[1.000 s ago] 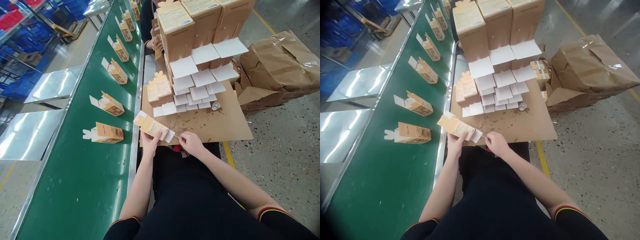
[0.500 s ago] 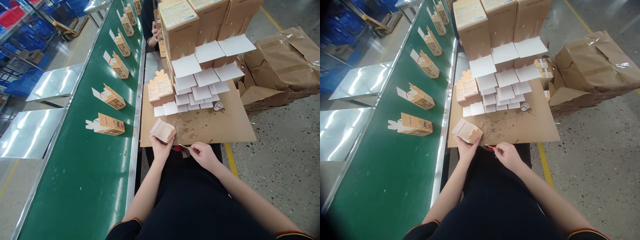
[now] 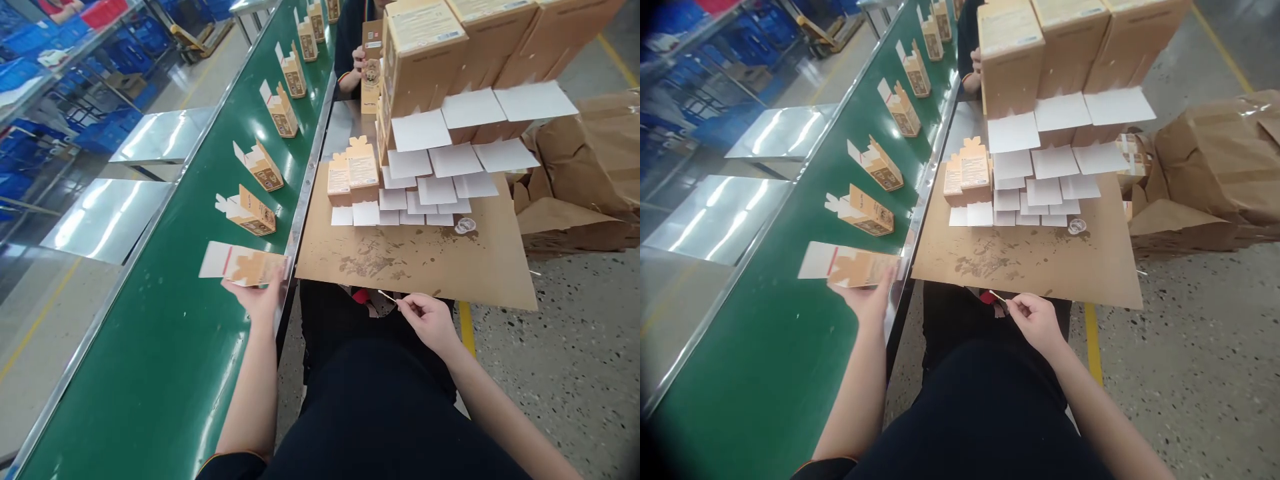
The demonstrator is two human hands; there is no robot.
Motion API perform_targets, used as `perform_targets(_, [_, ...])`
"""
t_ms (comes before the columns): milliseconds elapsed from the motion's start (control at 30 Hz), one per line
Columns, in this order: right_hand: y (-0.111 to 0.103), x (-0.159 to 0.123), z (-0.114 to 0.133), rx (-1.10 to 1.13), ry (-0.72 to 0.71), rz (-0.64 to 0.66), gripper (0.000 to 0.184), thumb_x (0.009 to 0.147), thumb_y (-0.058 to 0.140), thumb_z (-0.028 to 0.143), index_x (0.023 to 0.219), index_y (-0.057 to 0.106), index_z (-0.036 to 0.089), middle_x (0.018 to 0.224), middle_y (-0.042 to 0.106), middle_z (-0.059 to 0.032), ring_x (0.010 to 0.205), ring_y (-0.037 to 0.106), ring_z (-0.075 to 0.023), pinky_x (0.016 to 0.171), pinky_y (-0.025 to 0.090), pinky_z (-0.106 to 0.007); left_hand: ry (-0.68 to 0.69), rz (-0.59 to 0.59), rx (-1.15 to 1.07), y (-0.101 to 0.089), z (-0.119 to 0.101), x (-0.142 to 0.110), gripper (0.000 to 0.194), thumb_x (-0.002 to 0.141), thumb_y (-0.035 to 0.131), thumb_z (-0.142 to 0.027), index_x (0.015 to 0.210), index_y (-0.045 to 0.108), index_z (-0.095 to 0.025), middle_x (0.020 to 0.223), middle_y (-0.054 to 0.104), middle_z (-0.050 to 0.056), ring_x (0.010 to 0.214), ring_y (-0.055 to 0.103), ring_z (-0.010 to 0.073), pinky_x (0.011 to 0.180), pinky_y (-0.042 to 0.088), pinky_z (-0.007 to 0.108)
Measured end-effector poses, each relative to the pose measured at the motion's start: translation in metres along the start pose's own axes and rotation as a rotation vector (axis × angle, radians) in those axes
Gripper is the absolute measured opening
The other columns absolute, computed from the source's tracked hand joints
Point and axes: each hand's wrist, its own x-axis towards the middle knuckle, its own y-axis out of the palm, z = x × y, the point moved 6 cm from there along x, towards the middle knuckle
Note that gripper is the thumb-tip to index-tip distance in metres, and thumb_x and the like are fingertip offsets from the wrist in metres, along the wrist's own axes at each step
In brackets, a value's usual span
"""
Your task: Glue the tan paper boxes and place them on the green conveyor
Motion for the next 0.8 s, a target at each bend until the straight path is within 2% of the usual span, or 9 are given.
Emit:
perform_targets(100, [0.002, 0.008, -0.001, 0.016, -0.011, 0.023, 0.061, 0.102, 0.070, 0.072, 0.067, 0.070, 0.023, 0.061, 0.061, -0.0035, 0.054, 0.052, -0.0164, 0.052, 0.048, -0.031, 0.010, -0.131, 0.016, -0.049, 0.011, 0.030, 0.098, 0.069, 0.105, -0.046, 0.133, 0.033, -0.031, 0.159, 0.059, 0.020, 0.150, 0.066, 0.0354, 0.127, 0.056, 0.062])
perform_targets(167, [0.006, 0.013, 0.001, 0.021, -0.023, 0.049, 0.061, 0.102, 0.070, 0.073, 0.067, 0.071, 0.023, 0.061, 0.061, -0.0034, 0.055, 0.053, -0.0168, 0.053, 0.049, -0.031, -0.022, -0.154, 0.031, -0.063, 0.020, 0.041, 0.096, 0.064, 0.106, -0.041, 0.128, 0.035, -0.030, 0.154, 0.064, 0.020, 0.143, 0.072, 0.0347, 0.124, 0.058, 0.060])
perform_targets(267, [0.011, 0.018, 0.005, 0.020, -0.039, 0.086, 0.060, 0.102, 0.070, 0.073, 0.068, 0.071, 0.023, 0.062, 0.061, -0.0035, 0.056, 0.054, -0.0170, 0.054, 0.049, -0.031, -0.070, -0.145, 0.074, -0.063, 0.032, 0.046, 0.094, 0.062, 0.105, -0.036, 0.129, 0.039, -0.028, 0.152, 0.066, 0.020, 0.140, 0.074, 0.0349, 0.123, 0.059, 0.057])
perform_targets(367, [0.015, 0.022, 0.007, -0.001, -0.054, 0.129, 0.058, 0.104, 0.070, 0.069, 0.069, 0.071, 0.023, 0.064, 0.063, -0.0039, 0.057, 0.055, -0.0174, 0.055, 0.049, -0.032, -0.076, -0.108, 0.152, -0.056, 0.037, 0.049, 0.093, 0.065, 0.103, -0.034, 0.137, 0.045, -0.026, 0.152, 0.068, 0.020, 0.147, 0.070, 0.0371, 0.125, 0.057, 0.056])
perform_targets(600, [0.023, 0.033, 0.016, 0.006, -0.090, 0.189, 0.053, 0.106, 0.069, 0.062, 0.069, 0.073, 0.024, 0.065, 0.064, -0.0042, 0.059, 0.056, -0.0177, 0.057, 0.051, -0.032, -0.072, -0.060, 0.190, -0.046, 0.036, 0.071, 0.095, 0.069, 0.099, -0.031, 0.146, 0.045, -0.024, 0.155, 0.066, 0.020, 0.153, 0.065, 0.0364, 0.131, 0.050, 0.054])
perform_targets(667, [0.015, 0.032, 0.016, -0.001, -0.090, 0.165, 0.054, 0.105, 0.069, 0.063, 0.068, 0.071, 0.024, 0.065, 0.064, -0.0041, 0.058, 0.055, -0.0175, 0.056, 0.050, -0.032, -0.087, -0.066, 0.217, -0.049, 0.034, 0.067, 0.106, 0.063, 0.102, -0.029, 0.150, 0.041, -0.024, 0.161, 0.058, 0.021, 0.156, 0.060, 0.0377, 0.132, 0.048, 0.057])
perform_targets(733, [-0.001, 0.027, 0.010, -0.021, -0.065, 0.103, 0.054, 0.104, 0.070, 0.065, 0.068, 0.071, 0.024, 0.065, 0.065, -0.0044, 0.058, 0.056, -0.0179, 0.056, 0.050, -0.032, -0.027, -0.157, 0.264, -0.058, 0.027, 0.051, 0.114, 0.060, 0.103, -0.027, 0.153, 0.037, -0.026, 0.167, 0.048, 0.023, 0.161, 0.052, 0.0391, 0.134, 0.044, 0.061])
perform_targets(800, [-0.021, 0.017, 0.000, -0.048, -0.013, 0.017, 0.055, 0.102, 0.070, 0.069, 0.069, 0.071, 0.025, 0.065, 0.066, -0.0047, 0.059, 0.060, -0.0188, 0.057, 0.051, -0.032, 0.133, -0.267, 0.293, -0.063, 0.015, 0.029, 0.101, 0.068, 0.097, -0.031, 0.149, 0.038, -0.027, 0.162, 0.046, 0.020, 0.157, 0.052, 0.0382, 0.132, 0.045, 0.062])
